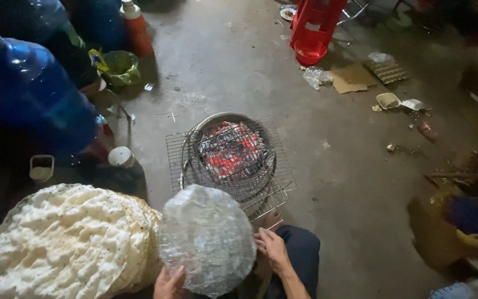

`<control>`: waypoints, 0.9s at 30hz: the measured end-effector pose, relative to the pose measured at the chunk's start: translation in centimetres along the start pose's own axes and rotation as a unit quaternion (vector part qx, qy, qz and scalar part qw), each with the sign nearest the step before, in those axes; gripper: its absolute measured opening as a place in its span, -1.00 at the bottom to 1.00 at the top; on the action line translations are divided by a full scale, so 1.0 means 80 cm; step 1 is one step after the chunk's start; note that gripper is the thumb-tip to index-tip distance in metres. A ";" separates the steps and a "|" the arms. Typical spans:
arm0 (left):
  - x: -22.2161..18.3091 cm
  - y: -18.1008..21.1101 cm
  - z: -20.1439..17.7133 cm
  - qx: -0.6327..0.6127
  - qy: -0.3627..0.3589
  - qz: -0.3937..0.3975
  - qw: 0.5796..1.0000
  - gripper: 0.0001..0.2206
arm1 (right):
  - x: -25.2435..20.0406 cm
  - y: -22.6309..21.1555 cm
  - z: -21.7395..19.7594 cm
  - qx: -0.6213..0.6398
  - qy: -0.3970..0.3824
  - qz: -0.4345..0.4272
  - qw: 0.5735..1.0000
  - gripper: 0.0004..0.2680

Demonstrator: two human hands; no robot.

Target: Grilling large rice crackers over a charcoal stove, flipping and rotating them for even cooking.

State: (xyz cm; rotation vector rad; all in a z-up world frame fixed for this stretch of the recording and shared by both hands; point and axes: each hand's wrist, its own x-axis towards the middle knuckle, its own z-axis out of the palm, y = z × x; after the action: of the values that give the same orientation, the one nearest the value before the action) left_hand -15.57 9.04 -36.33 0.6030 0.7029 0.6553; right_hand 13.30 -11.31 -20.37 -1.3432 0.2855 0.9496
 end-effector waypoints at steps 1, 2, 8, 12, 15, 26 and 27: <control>0.005 0.004 -0.015 0.002 -0.001 0.000 1.000 -0.59 | 0.019 0.014 -0.013 0.002 0.000 -0.001 1.000 -0.67; 0.009 0.009 -0.030 0.075 0.038 0.035 0.996 -0.71 | 0.037 0.029 -0.025 -0.047 0.081 -0.048 0.994 -0.61; 0.020 0.058 -0.016 0.167 0.138 0.187 0.958 -0.68 | 0.134 0.063 -0.061 0.142 0.087 0.001 0.986 -0.62; 0.020 0.090 0.011 0.302 0.230 0.177 0.908 -0.76 | 0.132 0.046 -0.062 0.199 0.054 -0.051 0.977 -0.86; 0.043 0.087 0.008 0.216 0.187 0.154 0.946 -0.68 | 0.083 -0.018 -0.042 0.183 0.004 -0.138 0.973 -0.88; 0.155 -0.021 0.193 -0.091 0.113 -0.013 0.989 -0.96 | 0.003 -0.210 0.026 0.164 -0.110 -0.209 0.958 -0.86; 0.177 -0.047 0.194 -0.158 0.061 -0.004 0.986 -0.97 | 0.000 -0.212 0.029 0.155 -0.101 -0.198 0.963 -0.86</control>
State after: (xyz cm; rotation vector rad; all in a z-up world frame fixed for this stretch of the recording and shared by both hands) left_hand 5.43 12.44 -34.77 0.2692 0.6966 0.7814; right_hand 24.73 -8.08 -8.01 -0.9586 0.0030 0.6642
